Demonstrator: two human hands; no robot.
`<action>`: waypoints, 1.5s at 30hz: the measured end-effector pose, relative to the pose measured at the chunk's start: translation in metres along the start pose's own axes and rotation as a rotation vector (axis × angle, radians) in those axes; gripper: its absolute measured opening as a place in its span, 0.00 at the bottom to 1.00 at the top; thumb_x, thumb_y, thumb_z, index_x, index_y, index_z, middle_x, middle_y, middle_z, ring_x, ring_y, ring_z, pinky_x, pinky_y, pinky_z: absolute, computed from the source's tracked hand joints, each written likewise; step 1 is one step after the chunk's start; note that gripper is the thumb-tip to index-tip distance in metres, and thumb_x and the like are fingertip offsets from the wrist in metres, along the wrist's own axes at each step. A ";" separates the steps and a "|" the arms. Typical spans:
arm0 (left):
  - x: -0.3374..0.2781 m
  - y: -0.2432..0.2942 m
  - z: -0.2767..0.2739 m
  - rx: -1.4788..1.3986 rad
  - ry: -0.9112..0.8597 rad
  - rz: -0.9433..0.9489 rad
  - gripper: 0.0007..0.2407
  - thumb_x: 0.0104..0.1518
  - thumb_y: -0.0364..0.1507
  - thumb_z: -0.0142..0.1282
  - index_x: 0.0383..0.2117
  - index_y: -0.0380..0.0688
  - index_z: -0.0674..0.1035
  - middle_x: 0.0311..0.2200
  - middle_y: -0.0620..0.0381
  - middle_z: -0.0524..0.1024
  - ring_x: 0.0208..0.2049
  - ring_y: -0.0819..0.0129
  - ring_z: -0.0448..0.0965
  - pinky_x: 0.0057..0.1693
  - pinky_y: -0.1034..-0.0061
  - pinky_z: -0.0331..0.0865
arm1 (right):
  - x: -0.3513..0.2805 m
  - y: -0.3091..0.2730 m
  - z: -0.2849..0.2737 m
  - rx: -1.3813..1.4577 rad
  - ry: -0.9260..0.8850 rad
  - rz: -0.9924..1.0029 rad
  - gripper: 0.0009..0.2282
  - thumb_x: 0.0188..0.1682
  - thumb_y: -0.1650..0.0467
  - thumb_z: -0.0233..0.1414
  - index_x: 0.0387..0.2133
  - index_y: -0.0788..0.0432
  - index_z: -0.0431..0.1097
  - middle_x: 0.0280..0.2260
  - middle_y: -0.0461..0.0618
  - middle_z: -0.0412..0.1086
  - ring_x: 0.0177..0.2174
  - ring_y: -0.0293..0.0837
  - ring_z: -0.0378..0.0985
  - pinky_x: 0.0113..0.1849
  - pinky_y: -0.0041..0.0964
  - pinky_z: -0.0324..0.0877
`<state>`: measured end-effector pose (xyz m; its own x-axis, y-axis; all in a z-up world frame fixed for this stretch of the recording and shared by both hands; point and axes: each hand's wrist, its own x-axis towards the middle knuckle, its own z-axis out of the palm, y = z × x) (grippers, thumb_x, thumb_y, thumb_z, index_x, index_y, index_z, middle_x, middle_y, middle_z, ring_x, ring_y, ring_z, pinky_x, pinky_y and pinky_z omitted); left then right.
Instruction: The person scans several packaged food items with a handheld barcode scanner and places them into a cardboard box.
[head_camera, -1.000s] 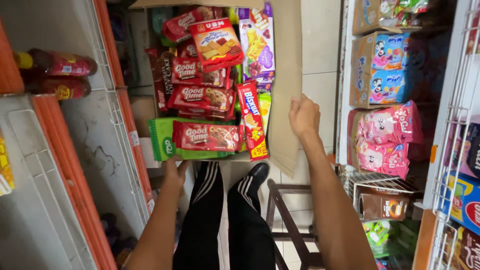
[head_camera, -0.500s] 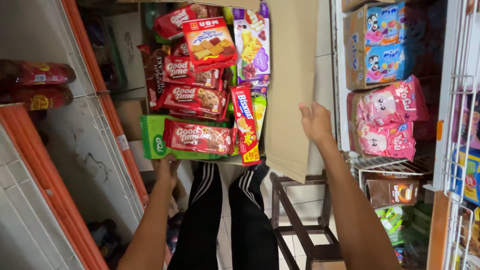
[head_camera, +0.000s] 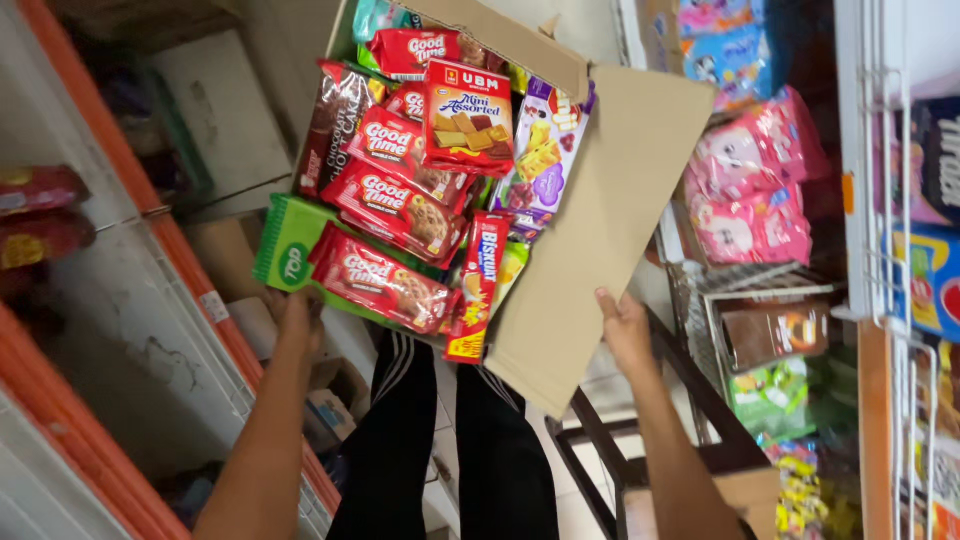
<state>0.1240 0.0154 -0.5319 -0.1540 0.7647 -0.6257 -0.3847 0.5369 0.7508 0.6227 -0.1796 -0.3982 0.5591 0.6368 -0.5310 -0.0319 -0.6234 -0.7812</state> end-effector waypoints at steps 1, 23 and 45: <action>0.009 -0.002 0.001 -0.017 -0.050 0.044 0.32 0.44 0.12 0.50 0.57 0.61 0.68 0.34 0.58 0.68 0.26 0.66 0.66 0.30 0.76 0.61 | -0.014 0.014 0.000 0.005 0.018 0.012 0.16 0.55 0.66 0.51 0.49 0.67 0.71 0.44 0.53 0.78 0.42 0.39 0.78 0.45 0.33 0.70; 0.065 0.078 0.159 0.307 -0.232 0.112 0.15 0.53 0.17 0.52 0.47 0.39 0.72 0.40 0.57 0.77 0.37 0.65 0.80 0.41 0.71 0.76 | -0.146 0.156 0.111 0.941 0.202 0.634 0.20 0.55 0.62 0.47 0.59 0.54 0.60 0.56 0.48 0.68 0.54 0.47 0.71 0.54 0.49 0.67; 0.097 0.139 0.187 0.758 -0.267 0.328 0.36 0.53 0.25 0.59 0.67 0.38 0.50 0.64 0.47 0.57 0.57 0.57 0.69 0.59 0.64 0.68 | -0.054 0.040 0.129 0.217 0.085 0.193 0.19 0.51 0.70 0.57 0.56 0.61 0.69 0.52 0.54 0.76 0.50 0.45 0.79 0.51 0.35 0.71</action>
<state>0.2261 0.2311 -0.4490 0.1048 0.9294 -0.3540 0.3663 0.2949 0.8825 0.4845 -0.1806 -0.4431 0.5924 0.4703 -0.6541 -0.3155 -0.6117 -0.7255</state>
